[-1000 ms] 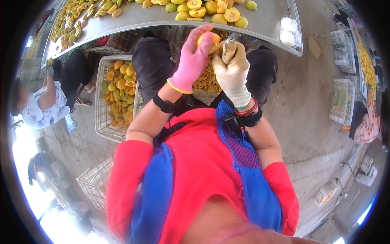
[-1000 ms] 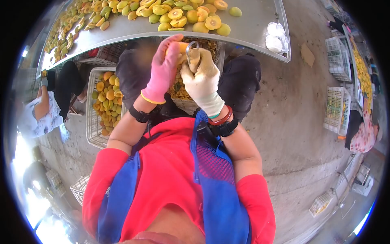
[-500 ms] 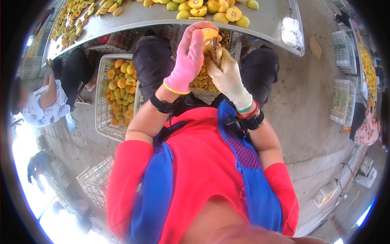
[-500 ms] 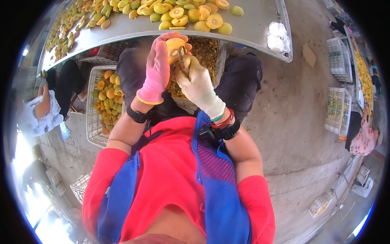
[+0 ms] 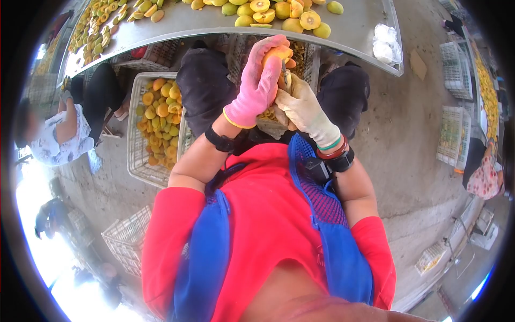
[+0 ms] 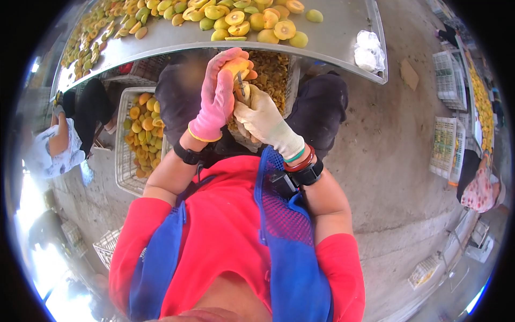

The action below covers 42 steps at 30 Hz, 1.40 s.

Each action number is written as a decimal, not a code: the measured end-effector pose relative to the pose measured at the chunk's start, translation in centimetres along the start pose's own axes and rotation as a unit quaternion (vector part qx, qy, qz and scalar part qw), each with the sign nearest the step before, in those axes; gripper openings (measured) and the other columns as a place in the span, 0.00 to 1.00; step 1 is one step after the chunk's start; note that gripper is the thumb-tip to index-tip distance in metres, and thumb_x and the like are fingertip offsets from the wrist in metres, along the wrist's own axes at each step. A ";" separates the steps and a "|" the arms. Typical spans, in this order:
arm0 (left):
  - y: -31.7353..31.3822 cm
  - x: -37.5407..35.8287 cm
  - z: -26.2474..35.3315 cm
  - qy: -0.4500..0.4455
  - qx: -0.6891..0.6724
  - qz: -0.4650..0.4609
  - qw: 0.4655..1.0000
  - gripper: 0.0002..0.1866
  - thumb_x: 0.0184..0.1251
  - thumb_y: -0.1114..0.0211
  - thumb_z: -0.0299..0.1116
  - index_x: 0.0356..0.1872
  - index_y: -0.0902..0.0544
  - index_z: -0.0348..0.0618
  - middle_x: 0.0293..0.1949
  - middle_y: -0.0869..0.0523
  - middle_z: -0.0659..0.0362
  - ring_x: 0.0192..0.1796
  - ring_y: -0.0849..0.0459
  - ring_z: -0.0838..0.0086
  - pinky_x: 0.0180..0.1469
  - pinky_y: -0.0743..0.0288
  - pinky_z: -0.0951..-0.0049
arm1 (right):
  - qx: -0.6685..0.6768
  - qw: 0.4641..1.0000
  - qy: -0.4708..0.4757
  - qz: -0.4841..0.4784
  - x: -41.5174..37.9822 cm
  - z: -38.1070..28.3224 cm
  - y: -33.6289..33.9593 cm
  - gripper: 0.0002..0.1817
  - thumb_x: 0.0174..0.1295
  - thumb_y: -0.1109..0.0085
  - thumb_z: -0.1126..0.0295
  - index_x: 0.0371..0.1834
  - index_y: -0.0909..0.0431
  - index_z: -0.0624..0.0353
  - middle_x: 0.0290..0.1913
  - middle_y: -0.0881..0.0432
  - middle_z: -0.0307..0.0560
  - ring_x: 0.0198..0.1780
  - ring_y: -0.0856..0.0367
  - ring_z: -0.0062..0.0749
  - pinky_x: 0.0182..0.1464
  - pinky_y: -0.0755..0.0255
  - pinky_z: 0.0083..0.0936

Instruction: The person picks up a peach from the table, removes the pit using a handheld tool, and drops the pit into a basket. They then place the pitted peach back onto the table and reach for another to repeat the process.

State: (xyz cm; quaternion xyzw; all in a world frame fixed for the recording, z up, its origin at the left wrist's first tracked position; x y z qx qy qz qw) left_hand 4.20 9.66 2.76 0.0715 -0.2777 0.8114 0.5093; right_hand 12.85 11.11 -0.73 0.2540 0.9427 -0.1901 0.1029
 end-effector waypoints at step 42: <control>28.7 -5.0 12.7 0.070 0.795 0.202 0.567 0.25 0.72 0.39 0.51 0.57 0.18 0.39 0.53 0.15 0.44 0.58 0.18 0.51 0.62 0.27 0.59 | -0.036 0.993 -0.114 -0.015 1.1 6.6 1.8 0.09 0.70 0.43 0.63 0.37 0.31 0.53 0.21 0.30 0.33 0.15 0.31 0.17 0.13 0.42 0.19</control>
Point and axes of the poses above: each hand's wrist, its own x-axis towards the middle knuckle, its own y-axis out of the back of the hand, z = x × y, the point moved 10 cm from there along x, towards the middle knuckle
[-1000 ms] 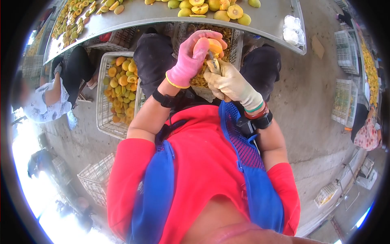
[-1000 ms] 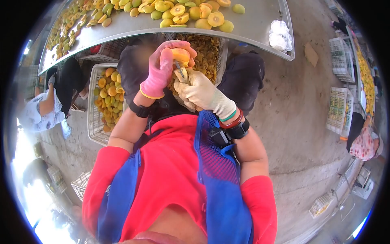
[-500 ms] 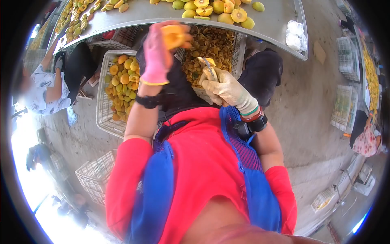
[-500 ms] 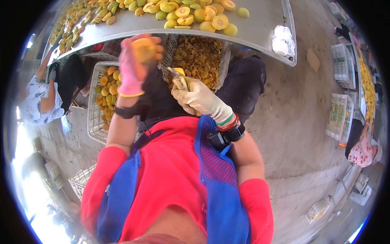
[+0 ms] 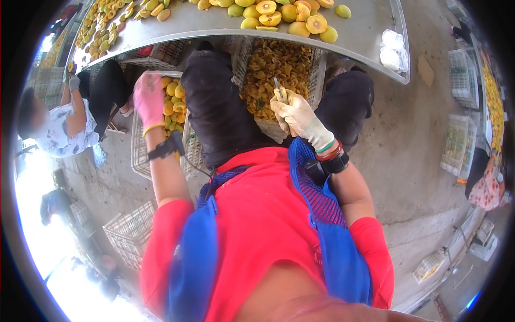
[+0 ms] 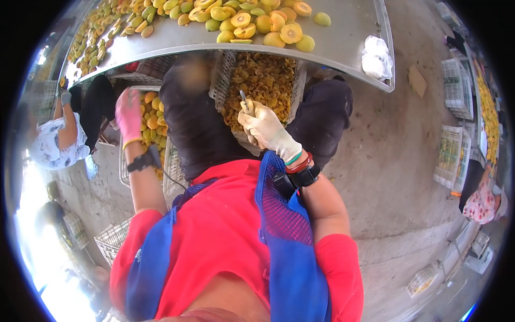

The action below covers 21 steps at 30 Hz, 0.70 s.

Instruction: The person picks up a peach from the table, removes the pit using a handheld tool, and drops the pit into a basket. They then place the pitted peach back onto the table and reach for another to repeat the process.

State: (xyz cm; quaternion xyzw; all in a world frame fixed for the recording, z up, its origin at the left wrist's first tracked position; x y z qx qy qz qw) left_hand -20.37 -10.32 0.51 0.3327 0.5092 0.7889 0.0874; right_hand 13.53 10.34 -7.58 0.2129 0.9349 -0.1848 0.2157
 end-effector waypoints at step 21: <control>-24.5 9.9 26.5 -0.026 -0.168 -0.256 0.952 0.42 0.49 0.21 0.58 0.59 0.27 0.43 0.56 0.19 0.46 0.59 0.19 0.55 0.61 0.26 0.61 | 0.014 0.998 0.001 0.057 -0.5 -1.2 2.5 0.10 0.68 0.46 0.64 0.33 0.34 0.54 0.18 0.32 0.32 0.13 0.35 0.16 0.13 0.44 0.20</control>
Point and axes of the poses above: each hand's wrist, its own x-axis towards the middle knuckle, its own y-axis out of the back of the hand, z = x × y, the point moved 10 cm from there along x, towards the middle knuckle
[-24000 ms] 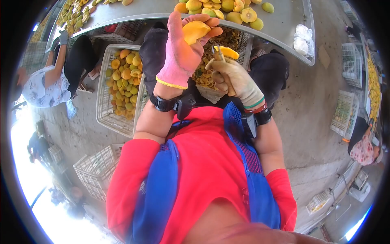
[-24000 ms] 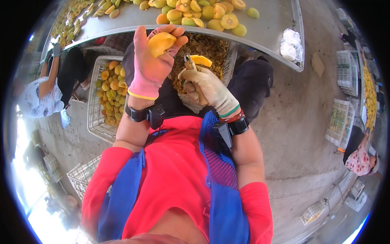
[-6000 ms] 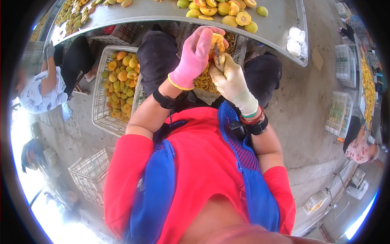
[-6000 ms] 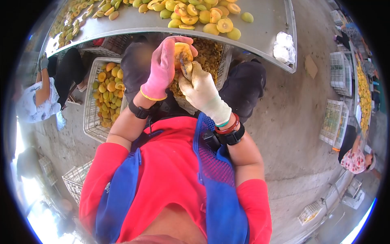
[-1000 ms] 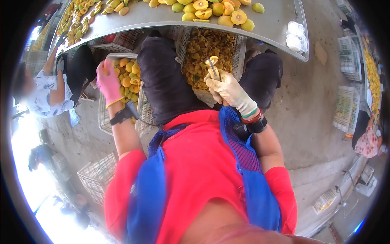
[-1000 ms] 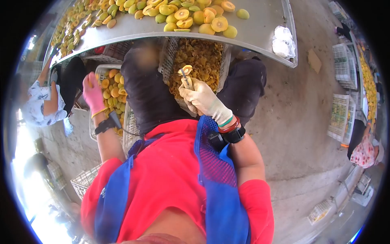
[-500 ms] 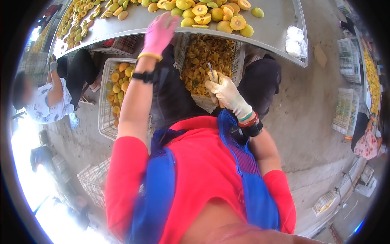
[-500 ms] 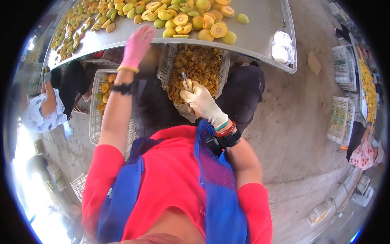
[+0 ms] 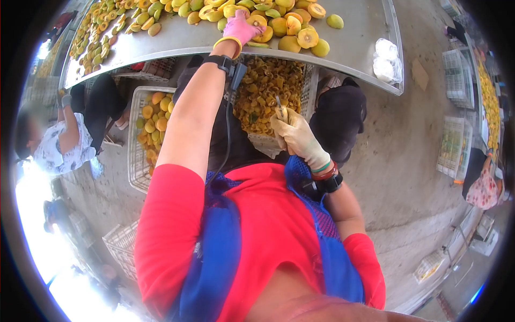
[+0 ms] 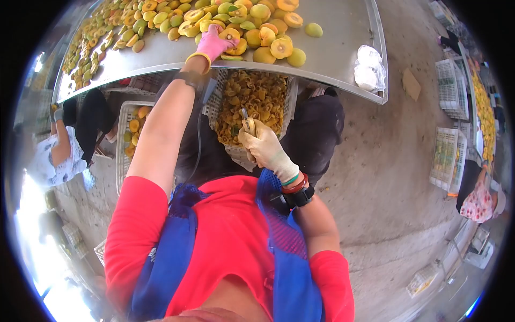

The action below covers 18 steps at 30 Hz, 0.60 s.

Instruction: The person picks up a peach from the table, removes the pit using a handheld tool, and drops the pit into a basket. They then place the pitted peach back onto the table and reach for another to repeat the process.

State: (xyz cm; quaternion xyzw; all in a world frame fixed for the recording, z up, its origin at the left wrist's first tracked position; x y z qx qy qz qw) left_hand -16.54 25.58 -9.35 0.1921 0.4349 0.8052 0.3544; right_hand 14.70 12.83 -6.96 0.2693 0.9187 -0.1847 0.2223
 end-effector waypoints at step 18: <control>9.9 -18.7 9.9 -0.270 -0.259 0.007 0.927 0.27 0.64 0.26 0.31 0.63 0.24 0.40 0.55 0.18 0.58 0.56 0.21 0.73 0.59 0.24 0.73 | -0.373 0.794 0.449 0.171 -4.2 -9.0 0.9 0.08 0.64 0.38 0.77 0.44 0.27 0.64 0.24 0.24 0.47 0.23 0.20 0.33 0.27 0.27 0.28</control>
Point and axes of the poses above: each hand's wrist, its own x-axis towards the middle knuckle, its own y-axis out of the back of the hand, z = x × y, the point moved 10 cm from there along x, towards the middle knuckle
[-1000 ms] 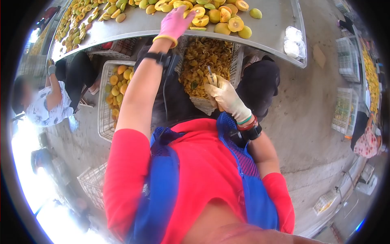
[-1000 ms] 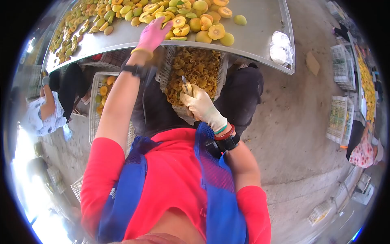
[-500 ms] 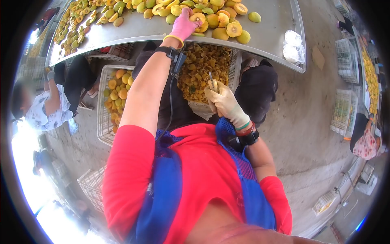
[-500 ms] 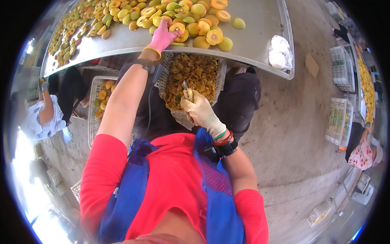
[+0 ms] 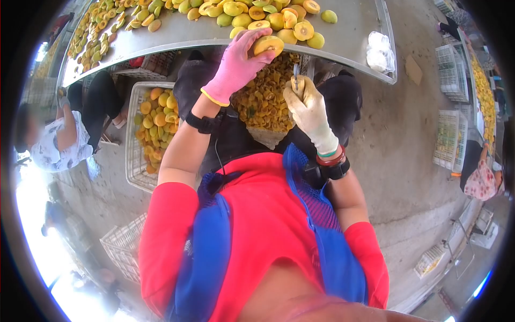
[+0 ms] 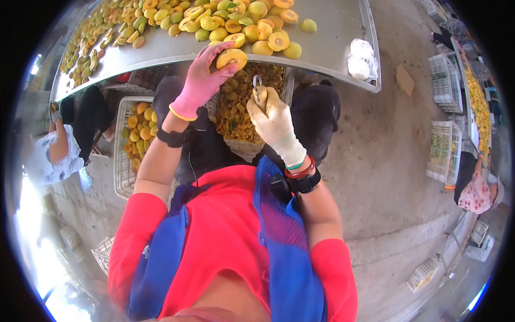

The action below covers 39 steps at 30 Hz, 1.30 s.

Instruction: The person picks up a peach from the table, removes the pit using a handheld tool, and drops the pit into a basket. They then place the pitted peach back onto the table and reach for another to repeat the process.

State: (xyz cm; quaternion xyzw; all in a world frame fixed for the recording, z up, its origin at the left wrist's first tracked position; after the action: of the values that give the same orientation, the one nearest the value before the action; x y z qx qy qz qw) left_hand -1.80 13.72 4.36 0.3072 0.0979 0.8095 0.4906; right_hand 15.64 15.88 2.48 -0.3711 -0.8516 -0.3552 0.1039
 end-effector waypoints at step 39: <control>-4.0 -5.3 3.9 0.036 -0.399 -0.031 0.916 0.34 0.75 0.47 0.63 0.60 0.29 0.37 0.55 0.19 0.51 0.46 0.19 0.74 0.52 0.23 0.72 | 0.562 0.709 -0.383 -0.187 -4.2 -2.7 -5.4 0.07 0.72 0.44 0.66 0.39 0.32 0.51 0.23 0.31 0.33 0.14 0.38 0.16 0.14 0.46 0.19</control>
State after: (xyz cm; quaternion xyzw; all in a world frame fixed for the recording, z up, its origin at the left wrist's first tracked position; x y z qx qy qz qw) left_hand 5.19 10.60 3.46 0.0534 -0.2056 0.7762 0.5937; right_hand 14.54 9.15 -0.22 -0.1810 -0.9127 0.3493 -0.1102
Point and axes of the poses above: each hand's wrist, its own x-axis towards the middle knuckle, its own y-axis out of the back of the hand, z = x × y, the point moved 10 cm from there along x, towards the middle knuckle
